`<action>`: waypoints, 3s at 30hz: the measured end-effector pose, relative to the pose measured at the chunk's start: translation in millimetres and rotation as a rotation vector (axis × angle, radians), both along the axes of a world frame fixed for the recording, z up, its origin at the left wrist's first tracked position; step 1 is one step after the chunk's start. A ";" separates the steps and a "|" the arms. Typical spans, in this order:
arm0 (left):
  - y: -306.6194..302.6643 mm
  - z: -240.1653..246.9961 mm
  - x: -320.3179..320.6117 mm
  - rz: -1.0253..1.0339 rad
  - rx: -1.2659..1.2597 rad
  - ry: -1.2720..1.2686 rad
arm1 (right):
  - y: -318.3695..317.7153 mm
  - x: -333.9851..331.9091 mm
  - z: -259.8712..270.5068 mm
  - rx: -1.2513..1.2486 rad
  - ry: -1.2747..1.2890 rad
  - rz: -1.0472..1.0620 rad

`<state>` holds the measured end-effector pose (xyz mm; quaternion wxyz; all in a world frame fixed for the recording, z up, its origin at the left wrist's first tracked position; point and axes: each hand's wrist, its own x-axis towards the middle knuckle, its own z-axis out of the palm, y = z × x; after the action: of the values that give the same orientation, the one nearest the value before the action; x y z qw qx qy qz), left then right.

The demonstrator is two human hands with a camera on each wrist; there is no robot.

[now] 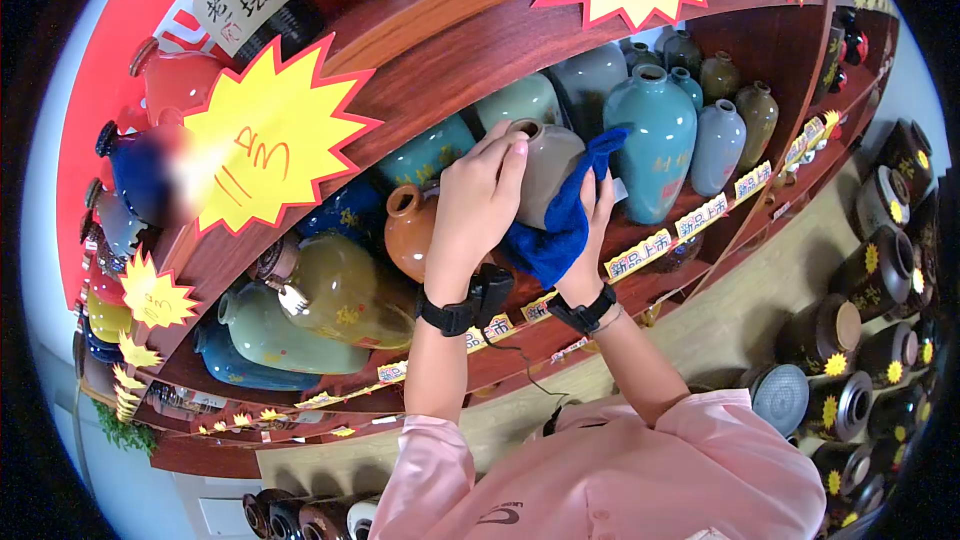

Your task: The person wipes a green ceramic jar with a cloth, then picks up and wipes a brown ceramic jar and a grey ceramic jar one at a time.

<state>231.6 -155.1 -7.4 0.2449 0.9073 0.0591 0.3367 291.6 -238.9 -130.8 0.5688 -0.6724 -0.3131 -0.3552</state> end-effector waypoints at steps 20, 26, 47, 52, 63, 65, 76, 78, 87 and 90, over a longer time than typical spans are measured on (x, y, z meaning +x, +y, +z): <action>-1.3 -5.9 2.3 -0.011 0.017 -0.084 | -20.7 3.4 -78.8 0.014 0.410 0.375; -8.1 -6.8 5.7 0.036 0.128 -0.117 | -20.0 4.0 -88.0 -0.016 0.408 0.371; -38.0 -28.5 20.1 0.232 0.286 0.105 | -31.8 0.1 -72.4 0.111 0.527 0.585; -29.4 -22.7 16.3 0.148 0.336 0.075 | -32.0 8.6 -70.8 -0.015 0.316 0.429; -8.2 -22.1 13.1 -0.058 0.226 0.095 | -42.7 22.4 -8.7 -0.199 0.058 0.306; -2.7 -21.3 12.0 -0.109 0.252 0.072 | -39.4 31.2 -2.0 -0.194 -0.010 0.307; 1.7 -14.2 3.2 -0.170 0.089 0.173 | -27.9 54.2 70.8 -0.293 -0.070 0.410; 4.1 -15.4 3.9 -0.186 0.076 0.159 | -25.1 58.6 69.3 -0.302 -0.064 0.423; -3.2 -16.7 4.9 -0.115 0.088 0.149 | -29.1 58.6 48.1 -0.188 -0.019 0.465; -2.4 -21.9 9.1 -0.089 0.156 0.075 | -32.0 46.4 30.7 -0.070 -0.003 0.422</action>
<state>240.7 -157.5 -29.3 0.1859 0.9373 0.0013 0.2947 338.1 -270.9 -100.1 0.6063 -0.6109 -0.4601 -0.2180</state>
